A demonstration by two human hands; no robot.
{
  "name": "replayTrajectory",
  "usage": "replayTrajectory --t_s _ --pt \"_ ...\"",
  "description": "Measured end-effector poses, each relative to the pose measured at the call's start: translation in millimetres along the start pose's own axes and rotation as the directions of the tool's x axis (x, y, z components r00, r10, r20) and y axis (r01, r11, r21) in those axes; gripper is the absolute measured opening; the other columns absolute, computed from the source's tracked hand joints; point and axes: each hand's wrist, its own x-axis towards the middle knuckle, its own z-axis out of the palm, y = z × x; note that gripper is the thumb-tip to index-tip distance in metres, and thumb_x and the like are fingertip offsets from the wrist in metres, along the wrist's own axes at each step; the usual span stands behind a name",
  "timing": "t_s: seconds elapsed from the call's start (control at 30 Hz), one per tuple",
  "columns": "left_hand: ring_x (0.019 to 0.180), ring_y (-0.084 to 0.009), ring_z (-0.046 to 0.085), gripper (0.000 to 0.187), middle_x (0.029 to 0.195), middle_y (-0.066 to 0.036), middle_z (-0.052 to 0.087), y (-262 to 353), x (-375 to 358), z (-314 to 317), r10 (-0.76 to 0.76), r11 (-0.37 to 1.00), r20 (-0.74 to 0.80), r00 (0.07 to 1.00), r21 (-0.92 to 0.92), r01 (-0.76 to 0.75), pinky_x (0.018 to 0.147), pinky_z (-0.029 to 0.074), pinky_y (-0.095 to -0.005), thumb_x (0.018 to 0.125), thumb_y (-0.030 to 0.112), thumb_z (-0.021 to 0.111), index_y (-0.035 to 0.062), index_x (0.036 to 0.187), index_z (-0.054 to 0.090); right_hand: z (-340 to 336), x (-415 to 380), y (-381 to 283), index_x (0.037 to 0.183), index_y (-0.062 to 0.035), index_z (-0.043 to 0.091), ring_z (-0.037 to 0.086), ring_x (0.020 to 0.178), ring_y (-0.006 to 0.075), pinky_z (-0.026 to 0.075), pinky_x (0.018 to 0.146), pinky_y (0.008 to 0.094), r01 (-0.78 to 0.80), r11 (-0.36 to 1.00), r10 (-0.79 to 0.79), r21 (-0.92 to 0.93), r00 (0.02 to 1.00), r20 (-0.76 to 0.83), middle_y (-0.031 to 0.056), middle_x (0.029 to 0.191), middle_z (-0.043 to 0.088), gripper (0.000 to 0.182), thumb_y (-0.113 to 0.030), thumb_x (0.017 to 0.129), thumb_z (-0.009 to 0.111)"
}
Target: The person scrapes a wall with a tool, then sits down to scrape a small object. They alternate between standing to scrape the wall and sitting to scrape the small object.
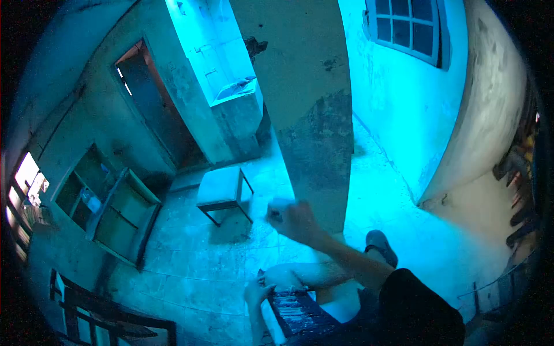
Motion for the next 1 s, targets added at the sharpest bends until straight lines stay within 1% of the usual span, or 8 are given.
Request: replayTrajectory --t_s 0.13,0.2,0.27,0.37,0.47,0.53,0.87,1.0 --pt "0.081 -0.0197 0.057 0.056 0.086 -0.009 0.061 -3 -19 2 -0.035 0.976 -0.264 0.964 -0.217 -0.024 0.066 0.044 -0.0326 0.056 0.045 0.071 0.0070 0.097 0.060 29 -83 39 0.071 -0.0026 0.061 0.058 0.061 0.0128 0.046 0.056 0.0274 -0.509 0.631 0.197 0.586 0.835 0.513 0.0069 0.072 0.061 0.020 -0.020 0.066 0.069" --pt "0.073 -0.0159 0.058 0.044 0.082 -0.009 0.062 44 -45 -28 -0.122 0.922 -0.367 0.922 -0.385 -0.031 0.063 0.044 -0.0289 0.065 0.037 0.068 0.0034 0.093 0.060 10 -112 31 0.074 0.0008 0.061 0.056 0.060 0.0126 0.047 0.057 0.0267 -0.678 0.531 0.301 0.509 0.712 0.635 0.0067 0.068 0.060 0.020 -0.015 0.065 0.070" --pt "0.062 -0.0105 0.055 0.032 0.077 -0.009 0.062 66 -53 -32 0.131 0.838 -0.256 0.958 -0.488 -0.245 0.054 0.042 -0.0251 0.072 0.028 0.064 0.0035 0.093 0.061 11 -144 39 0.077 0.0017 0.060 0.057 0.064 0.0125 0.047 0.058 0.0255 -0.819 0.337 0.414 0.465 0.572 0.708 0.0074 0.073 0.060 0.021 -0.014 0.066 0.070" --pt "0.058 -0.0081 0.054 0.027 0.076 -0.006 0.062 111 -76 -30 0.204 0.824 0.065 0.977 -0.551 -0.135 0.046 0.040 -0.0236 0.074 0.022 0.062 0.0038 0.094 0.061 -6 -167 41 0.080 0.0015 0.060 0.057 0.069 0.0121 0.047 0.058 0.0242 -0.836 0.230 0.487 0.498 0.542 0.685 0.0082 0.079 0.060 0.020 -0.011 0.067 0.069" --pt "0.060 -0.0095 0.055 0.025 0.076 -0.005 0.062 158 -101 -41 0.172 0.838 0.315 0.933 -0.544 0.030 0.049 0.041 -0.0221 0.074 0.019 0.062 0.0016 0.092 0.061 -17 -182 51 0.081 0.0017 0.059 0.056 0.071 0.0119 0.047 0.061 0.0236 -0.742 0.484 0.515 0.463 0.670 0.535 0.0086 0.082 0.059 0.020 -0.009 0.067 0.068" --pt "0.060 -0.0099 0.054 0.025 0.076 -0.006 0.062 172 -111 -38 0.116 0.778 0.320 0.940 -0.618 0.115 0.053 0.043 -0.0210 0.074 0.017 0.063 -0.0011 0.091 0.060 -37 -177 42 0.082 0.0018 0.058 0.056 0.070 0.0118 0.047 0.063 0.0228 -0.792 0.231 0.529 0.565 0.590 0.610 0.0081 0.080 0.059 0.018 -0.008 0.069 0.067" --pt "0.062 -0.0067 0.055 0.021 0.070 -0.005 0.061 162 -111 -1 0.312 0.671 0.026 0.950 -0.714 -0.201 0.056 0.043 -0.0199 0.075 0.015 0.060 -0.0004 0.089 0.061 -58 -193 33 0.093 0.0025 0.056 0.056 0.074 0.0123 0.046 0.067 0.0245 -0.727 0.217 0.555 0.651 0.641 0.530 0.0080 0.085 0.060 0.023 -0.008 0.074 0.062" --pt "0.064 -0.0115 0.058 0.021 0.071 -0.008 0.062 171 -120 -12 0.362 0.814 0.053 0.930 -0.503 -0.289 0.059 0.045 -0.0238 0.076 0.016 0.059 0.0023 0.091 0.061 -66 -198 40 0.093 0.0033 0.057 0.056 0.075 0.0124 0.046 0.068 0.0257 -0.738 0.407 0.493 0.538 0.673 0.550 0.0079 0.087 0.060 0.023 -0.009 0.073 0.062"
